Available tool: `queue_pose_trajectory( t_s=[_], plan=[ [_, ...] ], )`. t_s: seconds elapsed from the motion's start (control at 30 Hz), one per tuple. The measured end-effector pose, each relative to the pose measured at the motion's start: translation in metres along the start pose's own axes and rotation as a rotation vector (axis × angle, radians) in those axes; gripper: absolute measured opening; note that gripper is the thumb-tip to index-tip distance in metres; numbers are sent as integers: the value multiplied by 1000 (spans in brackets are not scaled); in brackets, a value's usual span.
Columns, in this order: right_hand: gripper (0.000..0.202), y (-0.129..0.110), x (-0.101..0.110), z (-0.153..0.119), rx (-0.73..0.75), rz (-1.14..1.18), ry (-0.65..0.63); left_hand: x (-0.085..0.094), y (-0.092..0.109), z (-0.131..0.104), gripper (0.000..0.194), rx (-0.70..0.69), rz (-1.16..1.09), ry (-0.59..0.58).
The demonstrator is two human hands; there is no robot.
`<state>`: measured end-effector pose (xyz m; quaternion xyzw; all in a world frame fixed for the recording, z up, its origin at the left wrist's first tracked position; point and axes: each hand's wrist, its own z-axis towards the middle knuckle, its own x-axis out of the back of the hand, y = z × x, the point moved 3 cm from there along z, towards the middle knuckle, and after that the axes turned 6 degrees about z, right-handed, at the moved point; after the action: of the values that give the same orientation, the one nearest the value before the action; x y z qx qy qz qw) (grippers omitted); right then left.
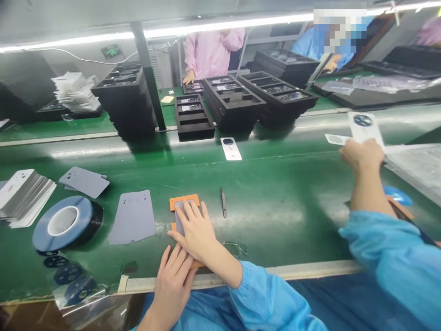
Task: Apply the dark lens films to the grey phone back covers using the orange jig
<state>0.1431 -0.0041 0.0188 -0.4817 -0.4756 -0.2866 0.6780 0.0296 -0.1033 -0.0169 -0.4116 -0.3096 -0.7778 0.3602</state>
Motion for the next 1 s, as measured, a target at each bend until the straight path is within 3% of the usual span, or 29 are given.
queue_pose_trajectory(
  t_s=[0.17, 0.3, 0.4, 0.53, 0.67, 0.77, 0.87, 1.0],
  plan=[
    [62, 7, 1, -42, 90, 12, -105, 5, -2, 2, 46, 16, -84, -26],
    [54, 25, 2, -65, -28, 52, -46, 11, -11, 4, 34, 127, -345, 15],
    [51, 29, 2, -64, -128, 192, 33, 15, -24, 4, 24, 354, -586, 105],
    [44, 11, 14, -62, -169, 458, 128, 16, -39, 3, 28, 677, -856, 140],
    [35, -15, 28, -62, -91, 741, 41, 9, -47, -1, 46, 898, -1201, 158],
    [29, -19, 27, -55, -124, 734, 2, 1, -50, -5, 59, 1014, -1400, 168],
    [34, -16, 13, -45, -238, 683, -87, -3, -53, -7, 72, 1070, -1434, 206],
    [52, -15, -5, -27, -298, 941, -210, -5, -57, -4, 77, 1068, -1483, 266]
  ],
)
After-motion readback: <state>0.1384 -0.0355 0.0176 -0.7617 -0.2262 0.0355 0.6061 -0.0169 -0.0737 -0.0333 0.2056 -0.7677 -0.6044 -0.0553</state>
